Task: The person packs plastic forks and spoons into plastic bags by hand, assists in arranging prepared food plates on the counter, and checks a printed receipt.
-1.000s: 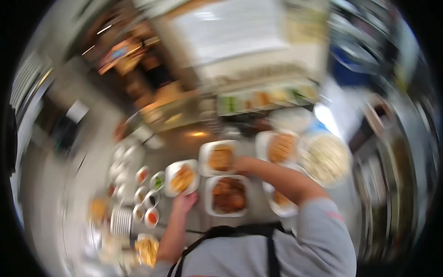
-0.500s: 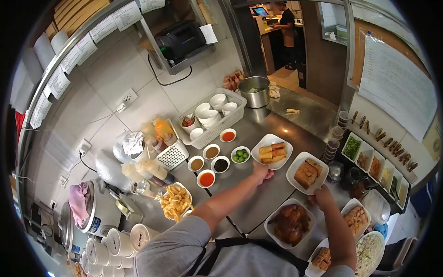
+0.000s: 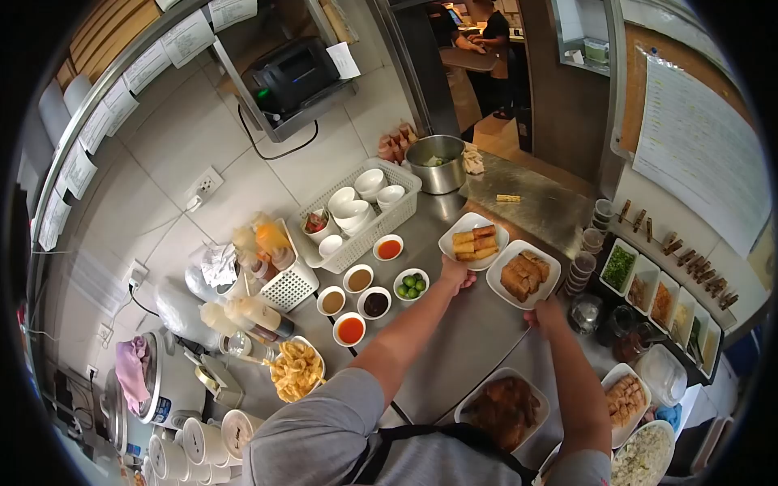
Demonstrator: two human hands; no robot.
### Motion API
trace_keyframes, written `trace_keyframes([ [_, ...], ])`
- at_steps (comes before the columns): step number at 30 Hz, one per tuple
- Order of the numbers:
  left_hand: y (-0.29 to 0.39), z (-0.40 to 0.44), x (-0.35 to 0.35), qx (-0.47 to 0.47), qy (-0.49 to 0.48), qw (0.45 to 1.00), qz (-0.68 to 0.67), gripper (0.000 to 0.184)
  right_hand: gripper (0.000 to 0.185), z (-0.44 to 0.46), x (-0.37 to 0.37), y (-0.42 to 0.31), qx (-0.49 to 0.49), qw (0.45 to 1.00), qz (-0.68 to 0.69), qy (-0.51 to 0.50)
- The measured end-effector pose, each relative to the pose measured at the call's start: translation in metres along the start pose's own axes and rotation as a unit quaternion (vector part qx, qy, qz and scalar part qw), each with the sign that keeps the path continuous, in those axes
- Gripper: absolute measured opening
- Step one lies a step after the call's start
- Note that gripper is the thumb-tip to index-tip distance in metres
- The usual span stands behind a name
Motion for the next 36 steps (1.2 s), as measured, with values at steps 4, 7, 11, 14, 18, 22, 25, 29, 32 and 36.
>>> trace_keyframes([
  [4, 0.003, 0.022, 0.005, 0.010, -0.031, 0.999, 0.028, 0.027, 0.027, 0.020, 0.005, -0.001, -0.011, 1.000, 0.020, -0.001],
  [7, -0.001, 0.033, 0.010, 0.022, -0.046, 0.998, 0.030, 0.040, 0.024, 0.024, 0.005, 0.000, -0.007, 0.999, 0.033, 0.022],
  [11, -0.006, 0.023, 0.018, 0.052, -0.060, 0.996, 0.034, 0.048, 0.026, 0.005, 0.004, 0.010, -0.061, 0.973, -0.183, -0.130],
  [14, 0.009, -0.018, 0.021, 0.036, -0.067, 0.994, 0.084, 0.036, 0.032, -0.022, 0.023, 0.041, -0.125, 0.860, -0.389, -0.307],
  [18, 0.004, -0.036, 0.029, 0.062, -0.177, 0.977, 0.105, 0.038, 0.040, -0.113, 0.017, 0.024, -0.256, 0.831, -0.340, -0.358],
  [22, 0.015, -0.059, 0.036, 0.061, -0.223, 0.968, 0.097, 0.037, 0.048, -0.140, 0.023, 0.040, -0.315, 0.800, -0.301, -0.413],
  [25, 0.029, -0.074, 0.038, 0.033, -0.250, 0.962, 0.106, 0.039, 0.056, -0.164, 0.017, 0.027, -0.302, 0.824, -0.292, -0.380],
  [29, 0.050, -0.098, 0.047, 0.002, -0.274, 0.954, 0.124, 0.038, 0.061, -0.168, 0.015, 0.033, -0.294, 0.831, -0.269, -0.388],
  [32, 0.057, -0.108, 0.060, 0.002, -0.268, 0.956, 0.118, 0.034, 0.061, -0.170, 0.012, 0.037, -0.260, 0.839, -0.287, -0.383],
  [36, 0.066, -0.115, 0.083, -0.005, -0.249, 0.963, 0.101, 0.033, 0.059, -0.166, 0.009, 0.035, -0.209, 0.854, -0.330, -0.342],
])
Point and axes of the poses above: each hand's wrist, its own z-axis towards the middle knuckle, its own x-axis out of the back of the hand, y = z × x, the point moved 5 cm from there along z, towards the middle knuckle, and after that the axes turned 8 degrees about -y, right-handed, at the moved point
